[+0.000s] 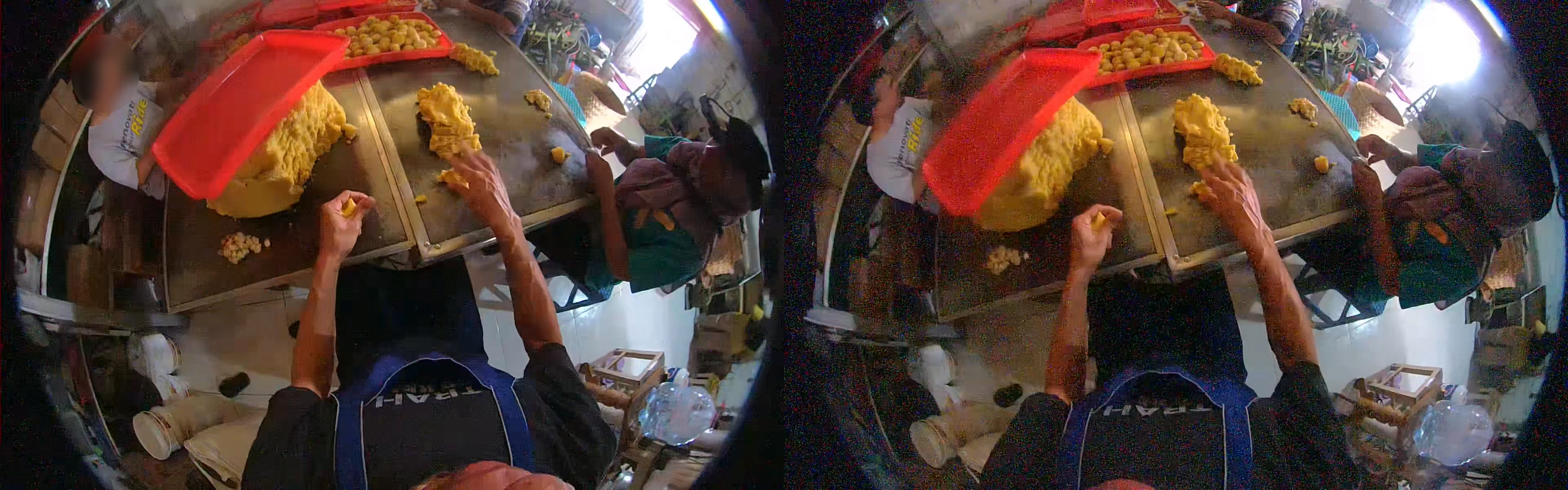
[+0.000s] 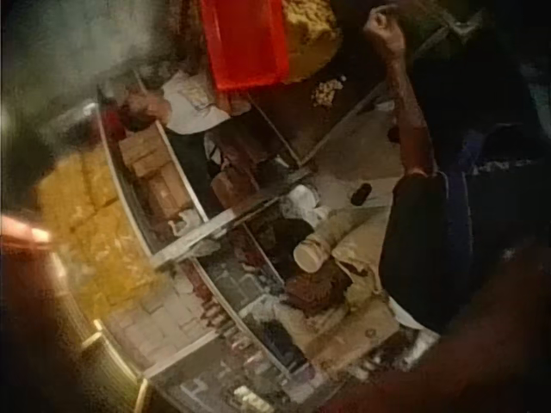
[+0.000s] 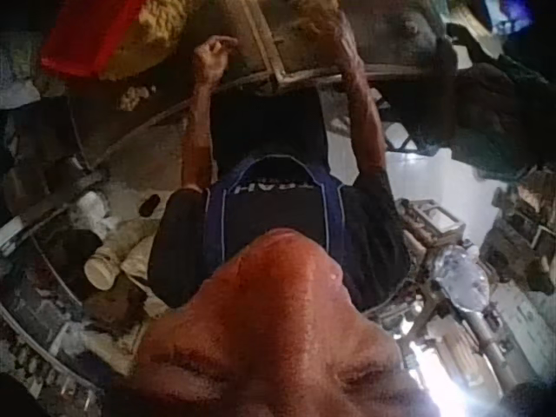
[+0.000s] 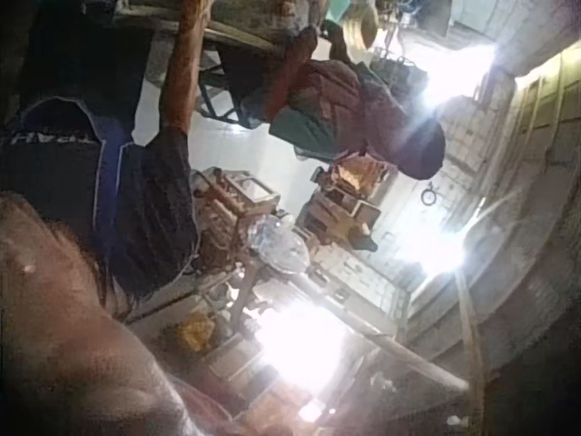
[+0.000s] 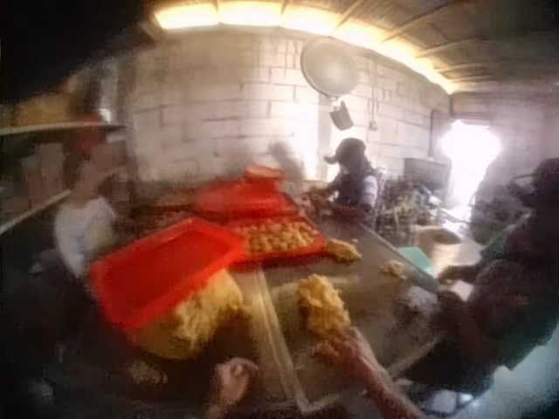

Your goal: Rolling and portioning dough balls on a metal table for pastries.

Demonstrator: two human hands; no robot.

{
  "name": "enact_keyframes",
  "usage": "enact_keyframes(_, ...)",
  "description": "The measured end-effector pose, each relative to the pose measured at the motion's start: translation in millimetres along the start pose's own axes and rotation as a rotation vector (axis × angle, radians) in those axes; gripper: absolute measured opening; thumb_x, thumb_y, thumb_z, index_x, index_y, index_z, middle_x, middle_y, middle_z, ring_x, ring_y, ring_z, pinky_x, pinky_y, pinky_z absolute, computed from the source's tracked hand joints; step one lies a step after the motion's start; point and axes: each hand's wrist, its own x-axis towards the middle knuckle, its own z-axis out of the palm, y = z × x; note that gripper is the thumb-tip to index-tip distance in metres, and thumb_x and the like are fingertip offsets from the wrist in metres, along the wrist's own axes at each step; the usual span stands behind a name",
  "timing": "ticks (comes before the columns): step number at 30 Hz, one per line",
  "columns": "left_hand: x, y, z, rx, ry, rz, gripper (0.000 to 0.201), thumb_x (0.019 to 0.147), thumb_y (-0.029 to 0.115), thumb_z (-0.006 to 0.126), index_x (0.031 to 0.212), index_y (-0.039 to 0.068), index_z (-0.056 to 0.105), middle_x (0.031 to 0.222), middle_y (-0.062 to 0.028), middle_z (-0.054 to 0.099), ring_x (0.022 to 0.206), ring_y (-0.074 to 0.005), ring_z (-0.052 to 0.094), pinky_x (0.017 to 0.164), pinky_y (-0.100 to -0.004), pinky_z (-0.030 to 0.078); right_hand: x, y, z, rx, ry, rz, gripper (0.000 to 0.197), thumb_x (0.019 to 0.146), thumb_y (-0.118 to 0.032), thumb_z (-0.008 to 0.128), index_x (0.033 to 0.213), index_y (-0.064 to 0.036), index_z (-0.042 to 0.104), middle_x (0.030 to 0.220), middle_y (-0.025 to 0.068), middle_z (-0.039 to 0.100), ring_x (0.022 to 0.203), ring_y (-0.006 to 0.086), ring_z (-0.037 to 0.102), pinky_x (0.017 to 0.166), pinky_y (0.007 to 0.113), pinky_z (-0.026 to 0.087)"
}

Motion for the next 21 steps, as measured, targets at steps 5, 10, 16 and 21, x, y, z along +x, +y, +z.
enact_keyframes(5,-0.1,-3.6,-1.6,-0.18,0.032,-0.011,0.034,0.092,0.033,0.079,0.079,0.005,0.065,0.062,0.0052,0.053,0.053,-0.0029,0.044,0.047,-0.0239,0.034,-12.3,-13.1,7.4,0.462,-0.138,0.28,0.021,0.088,-0.016,0.07,0.105,-0.0047,0.066,0.103,0.0153,0.066,0.094,0.0389,0.064,0.082,0.044,0.052)
enact_keyframes(10,7.5,-24.4,-1.7,-0.034,0.034,0.051,0.046,0.094,0.047,0.071,0.077,0.005,0.062,0.06,0.0044,0.05,0.052,-0.0042,0.046,0.046,-0.0242,0.035,-14.7,-32.8,27.8,0.301,0.01,0.478,0.019,0.093,-0.016,0.07,0.105,-0.0027,0.065,0.094,0.0169,0.07,0.078,0.0343,0.069,0.07,0.041,0.053)
enact_keyframes(16,1.2,-2.9,2.9,-0.301,0.087,-0.032,0.049,0.103,0.046,0.058,0.08,0.004,0.069,0.057,0.0035,0.047,0.046,-0.0058,0.043,0.045,-0.0239,0.033,-10.6,-67.7,38.6,0.414,-0.064,0.331,0.024,0.093,-0.004,0.062,0.116,-0.0074,0.069,0.107,0.0153,0.07,0.106,0.028,0.07,0.087,0.042,0.054)
enact_keyframes(21,-7.3,-6.5,-9.3,-0.188,0.081,0.017,0.057,0.098,0.054,0.061,0.074,0.003,0.064,0.06,0.0055,0.047,0.05,-0.0036,0.043,0.046,-0.0237,0.033,11.7,-48.0,38.7,-0.005,-0.405,0.35,0.017,0.097,-0.014,0.058,0.108,-0.0065,0.069,0.118,0.0123,0.069,0.112,0.033,0.066,0.087,0.05,0.053)
